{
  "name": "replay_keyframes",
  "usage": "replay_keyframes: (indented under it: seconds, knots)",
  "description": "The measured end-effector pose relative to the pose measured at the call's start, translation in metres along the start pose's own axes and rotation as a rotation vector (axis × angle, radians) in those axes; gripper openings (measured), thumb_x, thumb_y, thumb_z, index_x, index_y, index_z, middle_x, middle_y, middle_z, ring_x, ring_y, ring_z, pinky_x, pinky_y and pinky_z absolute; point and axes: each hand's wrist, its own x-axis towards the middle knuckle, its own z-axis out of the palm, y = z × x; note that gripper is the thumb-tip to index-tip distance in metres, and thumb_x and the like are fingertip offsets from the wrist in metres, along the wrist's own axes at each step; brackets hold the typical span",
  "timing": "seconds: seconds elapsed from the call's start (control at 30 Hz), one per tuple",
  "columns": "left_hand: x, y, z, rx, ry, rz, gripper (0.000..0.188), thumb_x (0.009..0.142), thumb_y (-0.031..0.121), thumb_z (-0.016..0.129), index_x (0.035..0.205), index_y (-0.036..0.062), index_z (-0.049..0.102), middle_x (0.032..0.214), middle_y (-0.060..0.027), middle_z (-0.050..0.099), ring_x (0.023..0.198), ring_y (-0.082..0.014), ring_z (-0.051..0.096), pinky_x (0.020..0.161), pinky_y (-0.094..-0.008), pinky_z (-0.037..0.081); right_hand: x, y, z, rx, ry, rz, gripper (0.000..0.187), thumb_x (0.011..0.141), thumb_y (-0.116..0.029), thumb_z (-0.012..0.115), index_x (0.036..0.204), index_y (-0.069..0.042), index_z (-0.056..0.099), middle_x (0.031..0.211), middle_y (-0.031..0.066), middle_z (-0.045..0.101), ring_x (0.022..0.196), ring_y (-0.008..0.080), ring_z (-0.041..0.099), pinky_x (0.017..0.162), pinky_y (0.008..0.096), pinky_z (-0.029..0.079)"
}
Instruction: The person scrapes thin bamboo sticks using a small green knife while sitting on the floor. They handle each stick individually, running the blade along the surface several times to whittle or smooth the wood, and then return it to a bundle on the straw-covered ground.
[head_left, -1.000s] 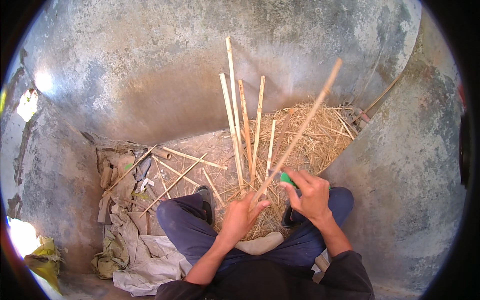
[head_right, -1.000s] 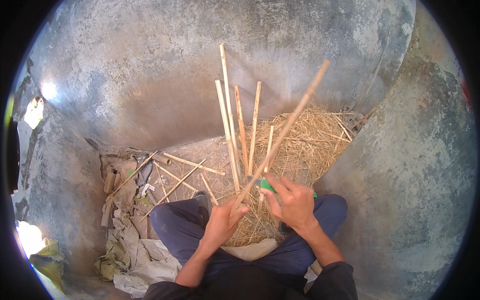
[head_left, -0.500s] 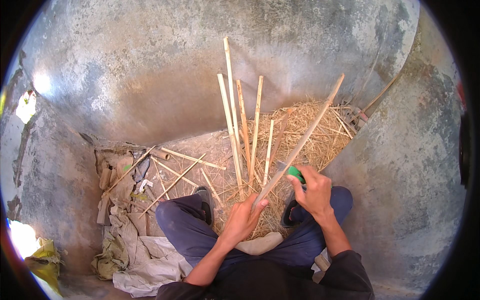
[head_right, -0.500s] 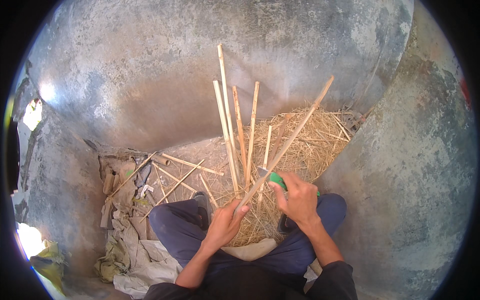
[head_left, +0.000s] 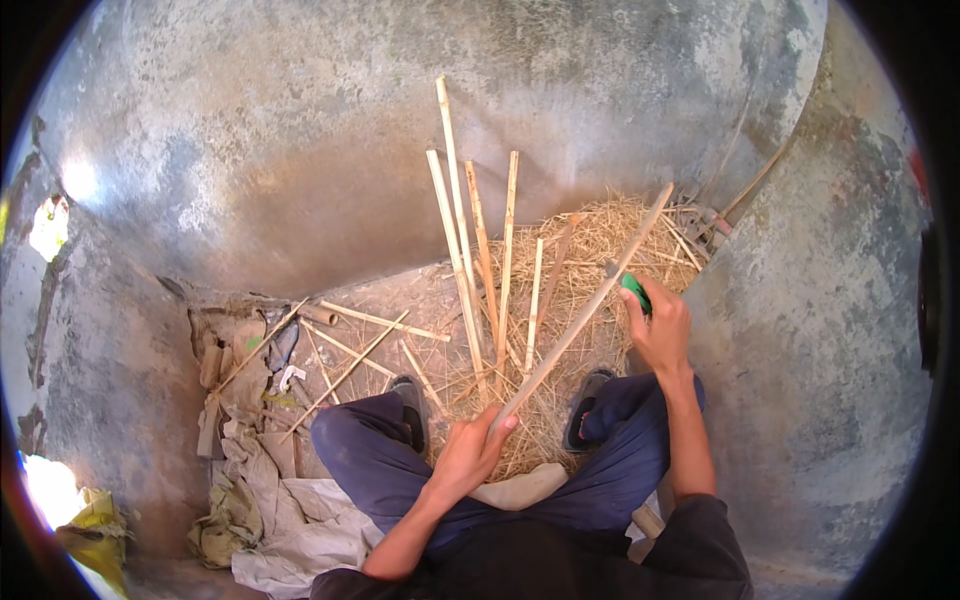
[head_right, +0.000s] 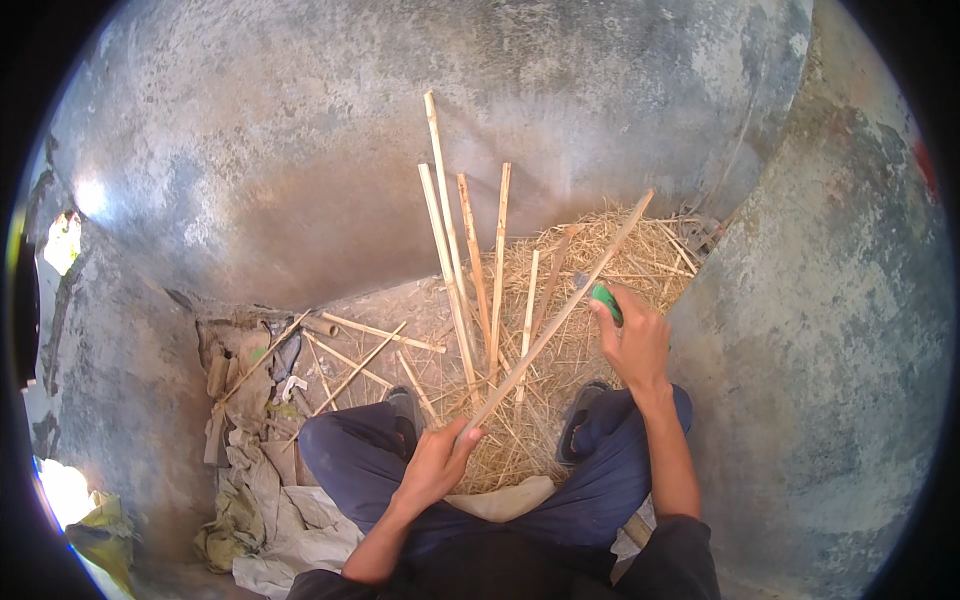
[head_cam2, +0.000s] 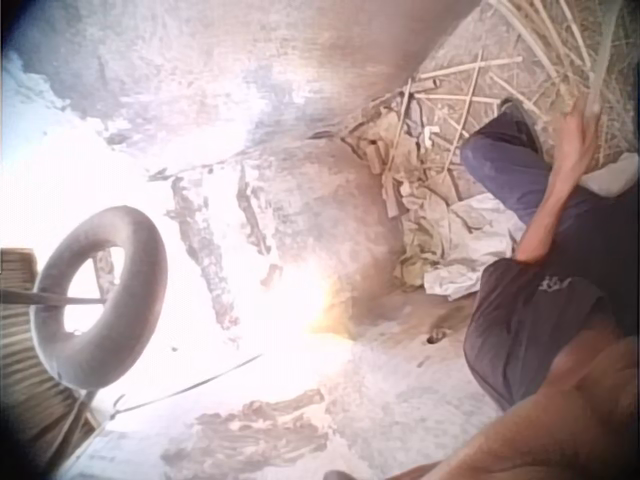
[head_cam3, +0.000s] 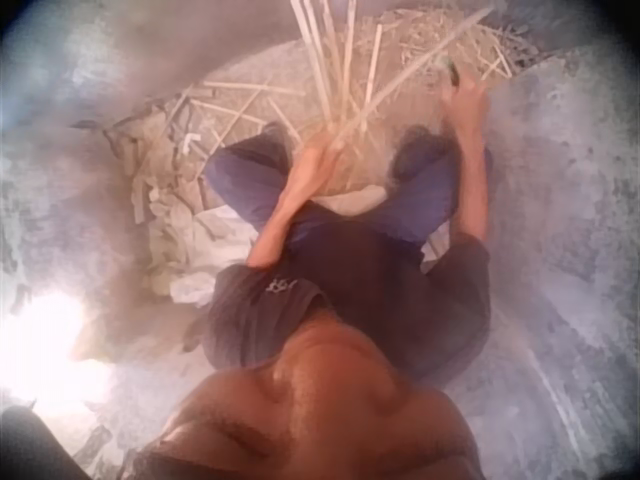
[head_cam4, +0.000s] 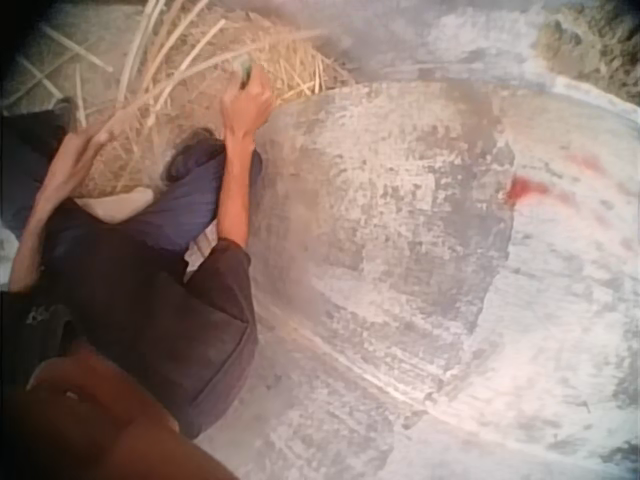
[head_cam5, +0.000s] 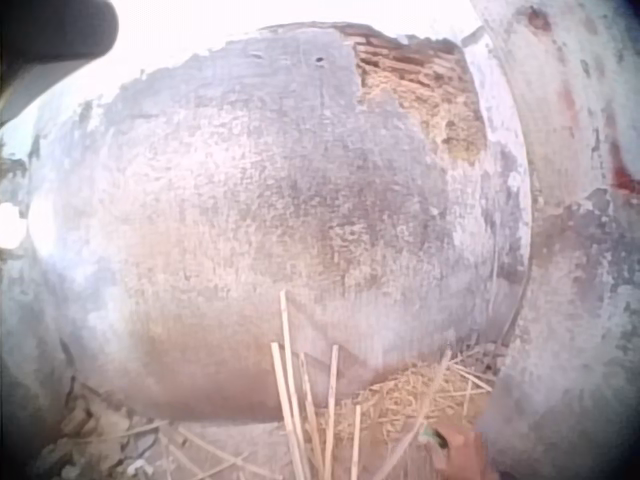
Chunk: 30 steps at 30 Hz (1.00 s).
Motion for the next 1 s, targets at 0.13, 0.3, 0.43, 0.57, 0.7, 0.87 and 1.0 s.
replay_keyframes:
  seconds: [0.13,0.3,0.43,0.57,0.7,0.87,1.0]
  knots:
    - [-0.004,-0.010,0.002,-0.006,0.019,0.025,0.034,0.114,0.032,0.059,0.115,0.0005,0.072,0.066,-0.0213,0.052,0.058,-0.0394,0.054,0.061,-0.0460,0.046,0.011,0.019,0.003,-0.058,0.028,0.012,0.028,0.102,-0.028,0.073,0.114,-0.003,0.076,0.096,0.0196,0.077,0.083,0.0407,0.075,0.070,0.0464,0.056]
    - [-0.011,-0.010,-0.005,0.006,-0.008,-0.025,0.037,0.113,0.037,0.061,0.114,0.0012,0.072,0.064,-0.0248,0.057,0.061,-0.0472,0.063,0.059,-0.0510,0.047,0.015,0.027,0.000,-0.087,0.040,0.059,0.027,0.102,-0.029,0.073,0.114,-0.005,0.076,0.094,0.0196,0.076,0.082,0.0411,0.074,0.070,0.0459,0.055]
    - [-0.012,-0.015,-0.005,0.003,-0.022,-0.056,0.038,0.112,0.037,0.062,0.114,0.0013,0.073,0.064,-0.0241,0.057,0.058,-0.0438,0.061,0.059,-0.0492,0.047,0.014,0.029,0.003,-0.087,0.092,0.028,0.026,0.101,-0.028,0.074,0.113,-0.005,0.077,0.094,0.0190,0.076,0.081,0.0405,0.073,0.070,0.0447,0.055]
    - [-0.012,-0.028,-0.002,-0.052,-0.021,-0.040,0.038,0.111,0.038,0.064,0.113,0.0017,0.073,0.061,-0.0180,0.055,0.053,-0.0304,0.060,0.055,-0.0438,0.045,0.012,0.025,0.007,-0.033,0.167,0.015,0.026,0.099,-0.026,0.077,0.112,-0.003,0.077,0.094,0.0178,0.076,0.080,0.0381,0.074,0.071,0.0427,0.055]
    - [-0.012,-0.040,0.001,-0.318,-0.105,-0.147,0.033,0.109,0.038,0.069,0.114,0.0048,0.072,0.059,-0.0038,0.057,0.053,-0.0122,0.059,0.052,-0.0332,0.042,0.011,0.027,0.010,0.000,0.213,0.008,0.027,0.099,-0.024,0.078,0.114,-0.002,0.076,0.096,0.0173,0.077,0.081,0.0359,0.074,0.072,0.0416,0.055]
    - [-0.011,-0.039,-0.001,-0.483,-0.160,-0.258,0.031,0.106,0.037,0.076,0.114,0.0076,0.071,0.063,0.0042,0.059,0.055,-0.0045,0.057,0.051,-0.0269,0.041,0.011,0.031,0.016,0.068,0.276,-0.047,0.028,0.100,-0.024,0.078,0.113,0.000,0.075,0.094,0.0164,0.076,0.081,0.0309,0.072,0.072,0.0392,0.053]
    - [-0.011,-0.034,0.001,-0.181,0.014,-0.061,0.032,0.102,0.035,0.080,0.108,0.0047,0.072,0.064,-0.0040,0.057,0.053,-0.0084,0.052,0.051,-0.0326,0.040,0.008,0.033,0.017,0.296,0.137,0.161,0.031,0.103,-0.027,0.076,0.111,0.002,0.073,0.086,0.0141,0.070,0.075,0.0234,0.064,0.070,0.0364,0.049]
